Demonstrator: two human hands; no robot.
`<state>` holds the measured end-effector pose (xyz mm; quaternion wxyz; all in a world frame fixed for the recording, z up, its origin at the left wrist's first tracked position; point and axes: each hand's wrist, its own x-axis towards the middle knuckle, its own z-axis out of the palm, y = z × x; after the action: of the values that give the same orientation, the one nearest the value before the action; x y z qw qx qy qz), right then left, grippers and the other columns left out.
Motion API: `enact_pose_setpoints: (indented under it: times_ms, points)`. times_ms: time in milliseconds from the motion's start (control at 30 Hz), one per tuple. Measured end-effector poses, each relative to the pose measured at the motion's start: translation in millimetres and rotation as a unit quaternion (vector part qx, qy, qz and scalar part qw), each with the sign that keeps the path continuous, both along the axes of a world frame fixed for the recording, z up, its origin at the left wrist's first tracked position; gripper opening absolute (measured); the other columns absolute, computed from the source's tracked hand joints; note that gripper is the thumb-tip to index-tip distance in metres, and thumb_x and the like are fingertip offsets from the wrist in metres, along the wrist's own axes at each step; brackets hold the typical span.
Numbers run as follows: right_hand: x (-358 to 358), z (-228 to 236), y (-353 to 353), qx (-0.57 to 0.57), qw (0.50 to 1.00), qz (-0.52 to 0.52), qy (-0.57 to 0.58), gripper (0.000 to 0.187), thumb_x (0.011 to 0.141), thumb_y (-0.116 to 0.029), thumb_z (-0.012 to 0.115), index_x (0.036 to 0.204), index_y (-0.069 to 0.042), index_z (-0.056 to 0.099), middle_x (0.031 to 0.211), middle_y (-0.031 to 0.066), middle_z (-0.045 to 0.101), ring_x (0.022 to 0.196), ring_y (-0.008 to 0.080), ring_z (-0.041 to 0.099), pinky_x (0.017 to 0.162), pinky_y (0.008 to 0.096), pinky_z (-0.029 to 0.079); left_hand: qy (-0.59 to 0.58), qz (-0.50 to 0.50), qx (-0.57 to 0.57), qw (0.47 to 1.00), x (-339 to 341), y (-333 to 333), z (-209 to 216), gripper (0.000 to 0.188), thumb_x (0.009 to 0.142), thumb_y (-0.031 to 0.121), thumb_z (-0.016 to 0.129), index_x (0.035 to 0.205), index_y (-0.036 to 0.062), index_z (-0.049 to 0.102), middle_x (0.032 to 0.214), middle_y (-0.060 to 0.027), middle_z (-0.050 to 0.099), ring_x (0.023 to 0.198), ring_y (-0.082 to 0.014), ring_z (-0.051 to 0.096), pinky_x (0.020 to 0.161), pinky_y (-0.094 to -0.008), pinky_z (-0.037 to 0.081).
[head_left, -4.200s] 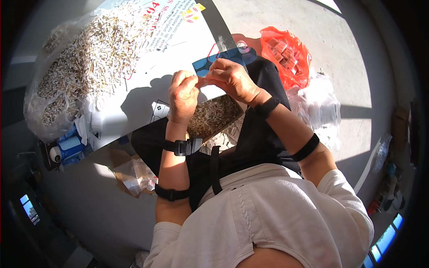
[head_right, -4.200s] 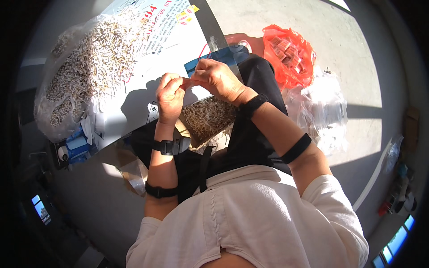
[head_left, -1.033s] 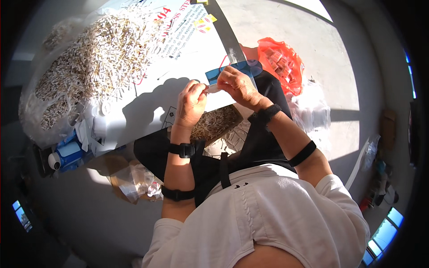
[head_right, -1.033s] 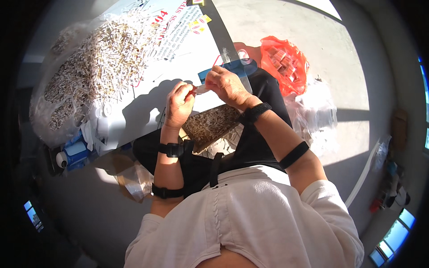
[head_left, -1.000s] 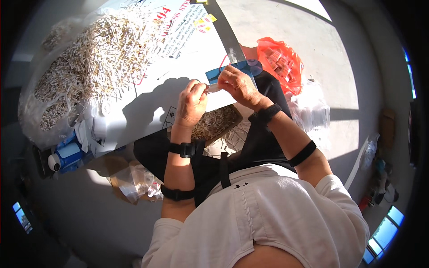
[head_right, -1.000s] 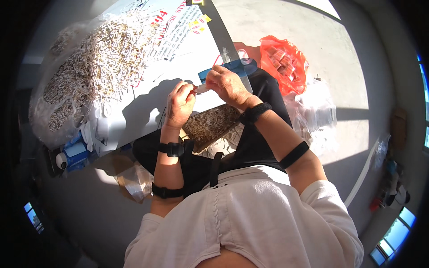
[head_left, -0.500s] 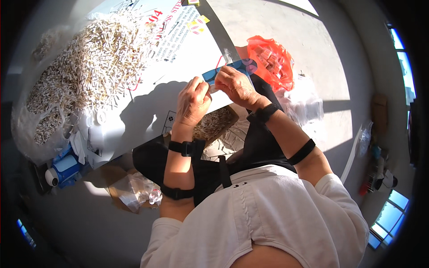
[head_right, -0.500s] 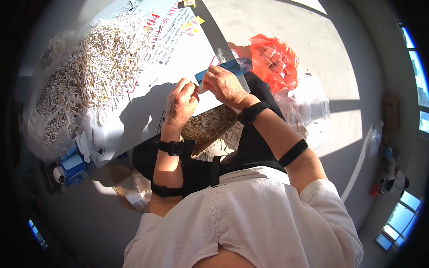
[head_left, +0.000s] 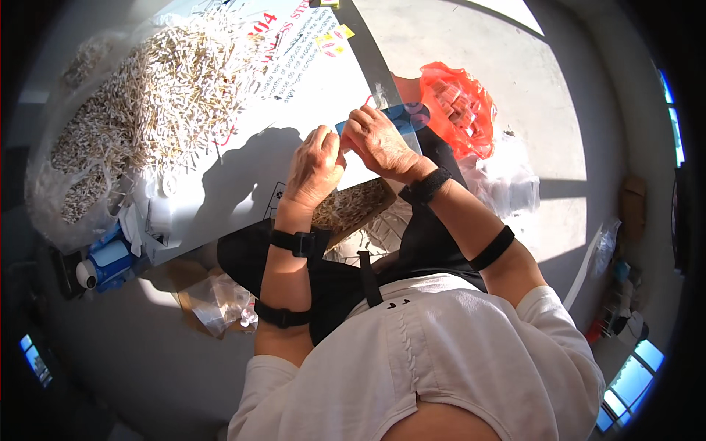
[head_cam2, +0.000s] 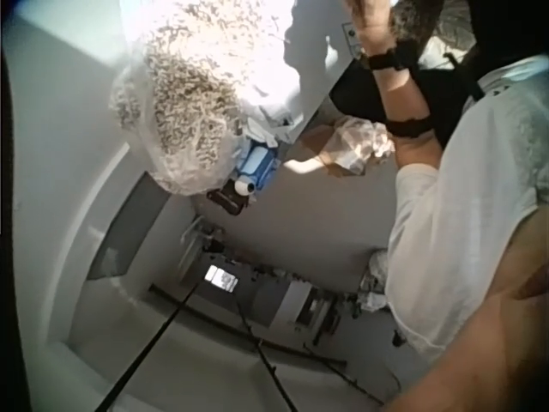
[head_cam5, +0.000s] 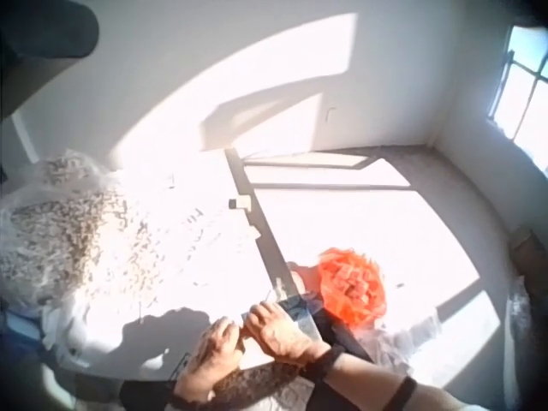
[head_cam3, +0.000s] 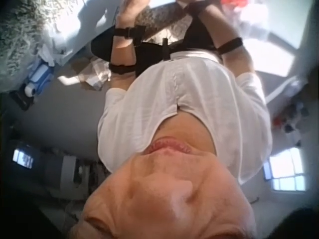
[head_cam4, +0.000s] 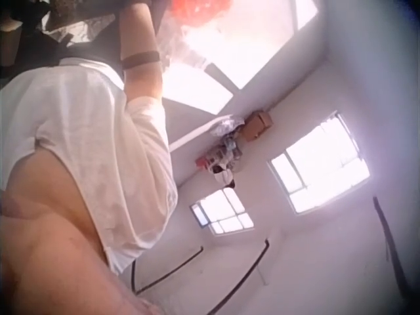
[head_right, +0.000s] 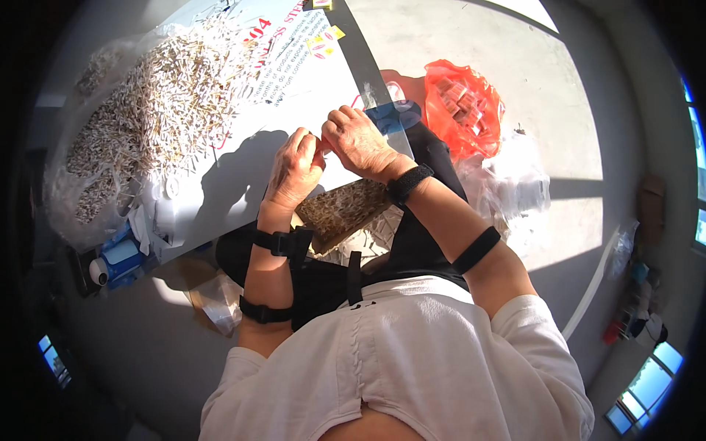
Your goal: Packing bundles of cotton swabs into plastic containers.
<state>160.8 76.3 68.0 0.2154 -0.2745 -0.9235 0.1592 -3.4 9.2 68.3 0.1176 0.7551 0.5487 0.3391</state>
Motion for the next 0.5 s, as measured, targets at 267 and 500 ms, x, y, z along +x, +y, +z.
enact_pose_setpoints:
  times_ms: [267, 500]
  points:
    - [11.5, 3.3, 13.1, 0.045, 0.997, 0.066, -0.001, 0.017, 0.081, -0.015, 0.06, 0.09, -0.001, 0.058, 0.092, 0.0112, 0.055, 0.089, 0.0267, 0.054, 0.082, 0.0359, 0.048, 0.018, -0.006, -0.013, 1.0, 0.4, 6.2, -3.5, 0.02, 0.073, -0.006, 0.062, 0.084, 0.0001, 0.046, 0.084, -0.0156, 0.054, 0.073, -0.0379, 0.059, 0.063, -0.0456, 0.049]
    - [32.6, -0.1, 6.0, 0.04, 0.998, 0.032, 0.021, 0.012, 0.082, -0.007, 0.06, 0.09, 0.0, 0.054, 0.086, 0.0122, 0.053, 0.083, 0.03, 0.055, 0.075, 0.037, 0.049, 0.018, -0.001, -0.018, 1.0, 2.6, -1.5, -9.1, 0.021, 0.074, -0.006, 0.061, 0.087, 0.0004, 0.046, 0.084, -0.0167, 0.053, 0.075, -0.039, 0.058, 0.063, -0.0466, 0.048]
